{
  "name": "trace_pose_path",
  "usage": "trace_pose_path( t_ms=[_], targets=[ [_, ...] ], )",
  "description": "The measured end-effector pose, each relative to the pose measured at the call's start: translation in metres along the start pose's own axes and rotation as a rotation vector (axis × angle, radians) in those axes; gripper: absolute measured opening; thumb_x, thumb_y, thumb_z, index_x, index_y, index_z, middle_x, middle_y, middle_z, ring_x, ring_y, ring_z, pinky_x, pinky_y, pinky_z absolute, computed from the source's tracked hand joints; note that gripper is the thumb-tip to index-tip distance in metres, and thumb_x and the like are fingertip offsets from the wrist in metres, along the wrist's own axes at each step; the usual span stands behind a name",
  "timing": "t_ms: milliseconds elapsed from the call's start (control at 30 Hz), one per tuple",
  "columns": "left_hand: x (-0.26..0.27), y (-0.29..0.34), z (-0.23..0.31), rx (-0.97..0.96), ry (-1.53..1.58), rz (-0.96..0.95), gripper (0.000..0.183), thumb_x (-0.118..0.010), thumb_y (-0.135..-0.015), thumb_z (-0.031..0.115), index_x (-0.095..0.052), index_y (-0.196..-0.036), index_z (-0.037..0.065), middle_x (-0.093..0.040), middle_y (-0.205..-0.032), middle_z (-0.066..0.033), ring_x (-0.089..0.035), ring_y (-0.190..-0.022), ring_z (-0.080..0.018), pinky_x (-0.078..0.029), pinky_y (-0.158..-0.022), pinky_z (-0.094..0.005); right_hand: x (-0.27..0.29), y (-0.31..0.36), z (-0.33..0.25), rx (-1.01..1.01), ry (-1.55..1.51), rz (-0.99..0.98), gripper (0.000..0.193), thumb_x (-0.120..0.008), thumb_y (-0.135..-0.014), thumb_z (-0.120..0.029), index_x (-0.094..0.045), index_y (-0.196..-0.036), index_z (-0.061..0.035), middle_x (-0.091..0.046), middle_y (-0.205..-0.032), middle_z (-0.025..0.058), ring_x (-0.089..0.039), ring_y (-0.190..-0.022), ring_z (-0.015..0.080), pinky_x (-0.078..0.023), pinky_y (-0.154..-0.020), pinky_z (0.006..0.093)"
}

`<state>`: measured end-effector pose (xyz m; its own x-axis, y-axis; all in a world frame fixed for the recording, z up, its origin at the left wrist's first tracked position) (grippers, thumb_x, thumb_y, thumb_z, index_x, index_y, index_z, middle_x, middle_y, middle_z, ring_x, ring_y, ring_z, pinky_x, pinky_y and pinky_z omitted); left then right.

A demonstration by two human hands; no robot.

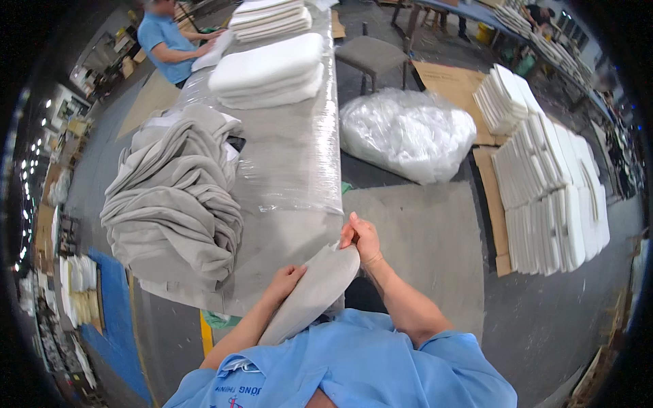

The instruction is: The person inserts white foam cushions into gray fabric covers at a work table in a factory. They repeatedly pick up a foam piece, pull open a cover, insert the foam, and adjust the cover to fit before stacking the finished cushion.

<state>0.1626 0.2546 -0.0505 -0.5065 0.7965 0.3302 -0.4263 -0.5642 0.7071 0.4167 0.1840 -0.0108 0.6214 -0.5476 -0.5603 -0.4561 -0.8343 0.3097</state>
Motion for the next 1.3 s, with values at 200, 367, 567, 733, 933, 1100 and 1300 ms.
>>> trace_pose_path(
  t_ms=[200,367,567,733,933,1100,1300],
  targets=[
    [0.032,0.005,0.010,-0.209,-0.176,0.469,0.029,-0.062,-0.101,0.029,-0.062,-0.111,0.002,-0.071,-0.099,-0.0250,-0.067,-0.095,-0.0467,-0.051,-0.084,-0.0512,-0.029,-0.037,0.016,-0.234,0.414,-0.211,0.040,-0.075,-0.096,-0.042,-0.072,-0.112,-0.0057,-0.073,-0.098,0.0062,-0.068,-0.089,0.0159,-0.053,-0.081,0.0328],
    [0.035,0.015,0.020,-0.217,-0.127,0.551,0.022,-0.060,-0.103,0.025,-0.057,-0.107,0.004,-0.068,-0.093,-0.0264,-0.066,-0.094,-0.0477,-0.048,-0.079,-0.0541,-0.041,-0.059,0.044,-0.538,1.004,-0.669,0.056,-0.078,-0.091,-0.049,-0.072,-0.119,-0.0007,-0.074,-0.109,0.0100,-0.068,-0.103,0.0238,-0.052,-0.093,0.0373],
    [0.039,0.036,-0.004,-0.138,-0.149,0.363,0.032,-0.063,-0.102,0.036,-0.065,-0.111,0.005,-0.072,-0.096,-0.0239,-0.068,-0.094,-0.0448,-0.051,-0.080,-0.0517,-0.079,-0.070,0.076,-0.375,1.824,-1.136,0.056,-0.064,-0.096,-0.053,-0.076,-0.108,0.0008,-0.075,-0.100,0.0210,-0.073,-0.095,0.0359,-0.056,-0.087,0.0459],
    [0.037,0.063,-0.097,0.142,-0.123,-0.022,0.046,-0.056,-0.104,0.048,-0.073,-0.117,0.007,-0.075,-0.101,-0.0203,-0.069,-0.101,-0.0429,-0.053,-0.088,-0.0484,-0.106,-0.062,0.099,-0.514,2.079,-1.283,0.050,-0.057,-0.101,-0.044,-0.077,-0.105,0.0018,-0.075,-0.100,0.0228,-0.073,-0.094,0.0379,-0.057,-0.084,0.0500],
    [0.037,0.064,-0.097,0.103,-0.129,0.386,0.043,-0.050,-0.106,0.044,-0.069,-0.112,0.007,-0.073,-0.102,-0.0235,-0.066,-0.100,-0.0470,-0.051,-0.086,-0.0547,-0.106,-0.059,0.136,-0.372,2.409,-1.370,0.040,-0.057,-0.098,-0.032,-0.077,-0.110,0.0008,-0.075,-0.109,0.0231,-0.072,-0.105,0.0396,-0.058,-0.090,0.0501],
    [0.043,0.068,-0.096,0.067,-0.182,0.614,0.035,-0.051,-0.107,0.038,-0.063,-0.099,0.005,-0.069,-0.092,-0.0268,-0.065,-0.091,-0.0499,-0.050,-0.077,-0.0575,-0.108,-0.057,0.129,-0.257,2.195,-0.953,0.035,-0.058,-0.097,-0.029,-0.077,-0.104,-0.0004,-0.074,-0.114,0.0235,-0.071,-0.109,0.0418,-0.056,-0.092,0.0520],
    [0.048,0.070,-0.095,0.023,-0.112,0.821,0.028,-0.058,-0.105,0.031,-0.058,-0.092,0.006,-0.065,-0.075,-0.0250,-0.064,-0.076,-0.0498,-0.047,-0.064,-0.0576,-0.117,-0.074,0.114,0.094,1.884,-0.654,0.042,-0.051,-0.105,-0.034,-0.069,-0.091,0.0006,-0.071,-0.102,0.0277,-0.067,-0.099,0.0474,-0.053,-0.089,0.0543]
  ],
)
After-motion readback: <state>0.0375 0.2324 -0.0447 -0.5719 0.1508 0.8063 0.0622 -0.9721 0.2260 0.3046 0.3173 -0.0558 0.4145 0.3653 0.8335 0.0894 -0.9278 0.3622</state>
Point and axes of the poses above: each hand's wrist, its own y-axis away from the middle knuckle, its own x-axis out of the back of the hand, z = x × y, the point moved 8 cm from there along -y, towards the middle knuckle
